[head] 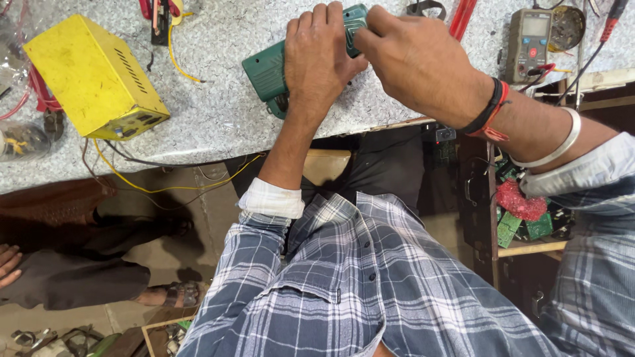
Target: The person removes a strap from a green handheld electronic device and then uses a screwdriver to unscrew multiple screws from the device's casing. The person works at a cluttered workbench with various tools and electronic components visible.
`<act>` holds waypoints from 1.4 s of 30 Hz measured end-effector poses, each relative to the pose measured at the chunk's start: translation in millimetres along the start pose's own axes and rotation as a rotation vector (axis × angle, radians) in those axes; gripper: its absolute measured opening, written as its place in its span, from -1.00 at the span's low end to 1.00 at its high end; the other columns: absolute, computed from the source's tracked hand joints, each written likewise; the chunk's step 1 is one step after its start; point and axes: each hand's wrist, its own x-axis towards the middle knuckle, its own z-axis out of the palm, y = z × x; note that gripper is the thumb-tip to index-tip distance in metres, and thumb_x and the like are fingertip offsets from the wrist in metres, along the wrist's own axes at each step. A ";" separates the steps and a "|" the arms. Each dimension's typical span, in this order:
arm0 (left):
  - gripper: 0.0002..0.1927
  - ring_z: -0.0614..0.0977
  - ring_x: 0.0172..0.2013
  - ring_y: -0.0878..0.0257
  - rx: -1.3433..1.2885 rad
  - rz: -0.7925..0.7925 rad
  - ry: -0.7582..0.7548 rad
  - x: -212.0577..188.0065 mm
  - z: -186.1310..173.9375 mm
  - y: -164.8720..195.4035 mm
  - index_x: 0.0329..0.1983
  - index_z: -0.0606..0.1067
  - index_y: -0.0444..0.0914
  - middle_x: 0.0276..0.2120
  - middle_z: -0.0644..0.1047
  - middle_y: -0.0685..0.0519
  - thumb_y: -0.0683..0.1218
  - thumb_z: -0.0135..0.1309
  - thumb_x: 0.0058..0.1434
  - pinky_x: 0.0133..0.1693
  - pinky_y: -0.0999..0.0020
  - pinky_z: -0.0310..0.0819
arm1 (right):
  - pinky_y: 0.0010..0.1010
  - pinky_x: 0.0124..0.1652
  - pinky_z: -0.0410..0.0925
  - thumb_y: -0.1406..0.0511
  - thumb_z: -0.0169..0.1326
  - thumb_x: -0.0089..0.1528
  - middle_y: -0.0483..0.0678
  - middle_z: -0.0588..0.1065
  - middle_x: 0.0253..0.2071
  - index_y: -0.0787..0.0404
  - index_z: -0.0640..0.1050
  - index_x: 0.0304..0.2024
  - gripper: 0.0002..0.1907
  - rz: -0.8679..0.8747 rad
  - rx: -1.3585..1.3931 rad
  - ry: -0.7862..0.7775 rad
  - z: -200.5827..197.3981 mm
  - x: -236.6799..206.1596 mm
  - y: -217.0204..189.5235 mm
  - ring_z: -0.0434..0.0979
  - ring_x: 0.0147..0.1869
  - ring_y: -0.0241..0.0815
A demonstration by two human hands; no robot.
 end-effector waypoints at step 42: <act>-0.18 0.60 -0.12 -0.02 0.018 0.005 0.009 -1.4 6.1 -2.8 -0.04 0.47 -0.37 -0.22 0.56 -0.10 0.25 0.53 -0.15 0.01 0.08 0.41 | -0.29 -0.37 0.44 0.25 0.13 0.37 0.04 0.50 -0.27 0.31 0.48 -0.10 -0.78 0.033 -0.087 -0.094 2.6 -4.6 -2.0 0.62 -0.28 -0.07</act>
